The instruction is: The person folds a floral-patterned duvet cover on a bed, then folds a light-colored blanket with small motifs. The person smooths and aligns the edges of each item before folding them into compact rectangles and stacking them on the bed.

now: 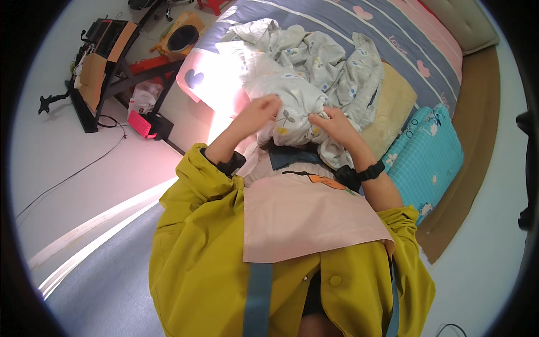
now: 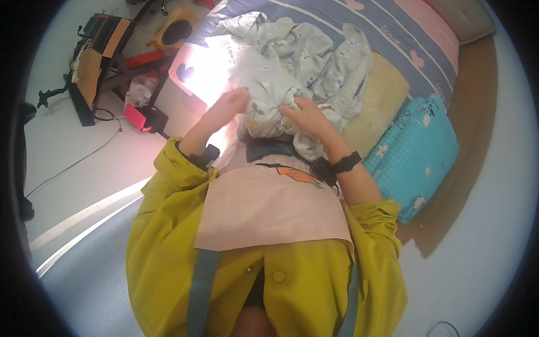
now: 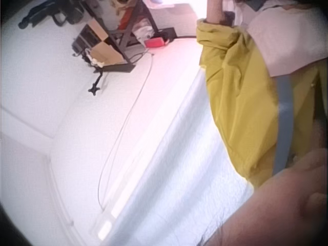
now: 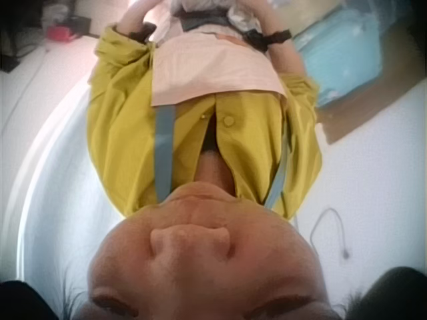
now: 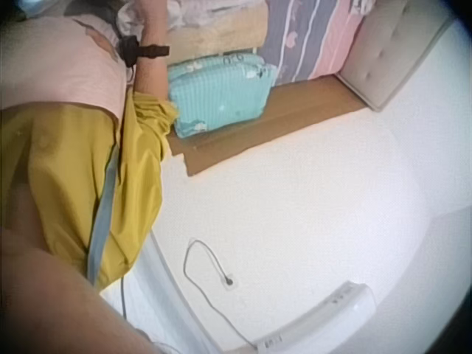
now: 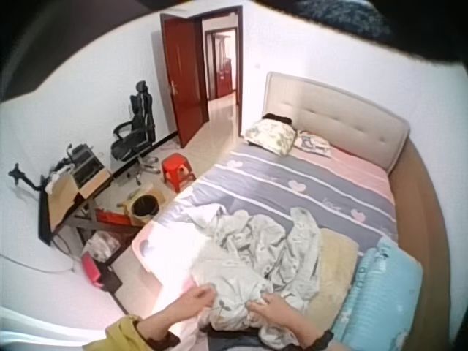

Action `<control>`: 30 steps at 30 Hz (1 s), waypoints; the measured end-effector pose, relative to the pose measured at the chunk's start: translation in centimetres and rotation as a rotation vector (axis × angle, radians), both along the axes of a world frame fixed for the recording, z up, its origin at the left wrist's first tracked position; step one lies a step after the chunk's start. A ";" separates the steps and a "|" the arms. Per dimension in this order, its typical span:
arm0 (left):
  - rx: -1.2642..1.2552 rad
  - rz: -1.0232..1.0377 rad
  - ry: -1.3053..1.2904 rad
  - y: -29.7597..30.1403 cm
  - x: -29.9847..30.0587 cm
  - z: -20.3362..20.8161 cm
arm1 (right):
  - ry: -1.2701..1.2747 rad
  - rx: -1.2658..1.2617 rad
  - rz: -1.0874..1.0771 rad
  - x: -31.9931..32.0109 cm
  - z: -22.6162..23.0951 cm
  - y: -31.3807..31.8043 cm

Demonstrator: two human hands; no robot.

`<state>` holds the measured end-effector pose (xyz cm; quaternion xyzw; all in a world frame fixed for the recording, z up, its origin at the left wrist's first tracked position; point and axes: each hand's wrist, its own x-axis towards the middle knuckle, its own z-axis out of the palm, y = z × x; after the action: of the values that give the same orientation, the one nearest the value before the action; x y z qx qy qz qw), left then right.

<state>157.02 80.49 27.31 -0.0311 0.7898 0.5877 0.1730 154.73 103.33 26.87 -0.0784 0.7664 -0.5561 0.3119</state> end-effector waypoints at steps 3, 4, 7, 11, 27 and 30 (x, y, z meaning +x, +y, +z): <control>0.107 0.354 0.022 -1.3 -1.1 -1.7 | 0.140 0.118 0.097 0.5 0.2 -0.2; -0.046 0.394 0.179 -1.6 -1.7 -2.2 | 0.194 0.190 0.147 0.6 0.3 -0.4; -0.195 0.220 0.226 -0.3 -2.8 0.2 | 0.663 0.299 0.296 1.3 0.5 -2.0; -0.498 -0.198 0.064 3.5 -3.3 1.6 | 0.738 0.363 0.549 1.8 1.9 -3.9; 0.867 0.615 -0.168 -12.1 -6.8 0.2 | 0.396 1.129 0.121 2.2 -5.0 18.0; 1.003 0.738 -0.090 -11.5 -5.8 3.8 | 0.540 1.211 -0.206 1.7 -0.2 17.8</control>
<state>151.21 69.02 31.12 -0.2416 0.3470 0.9061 -0.0147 156.45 121.16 26.64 0.0477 0.9978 -0.0160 0.0436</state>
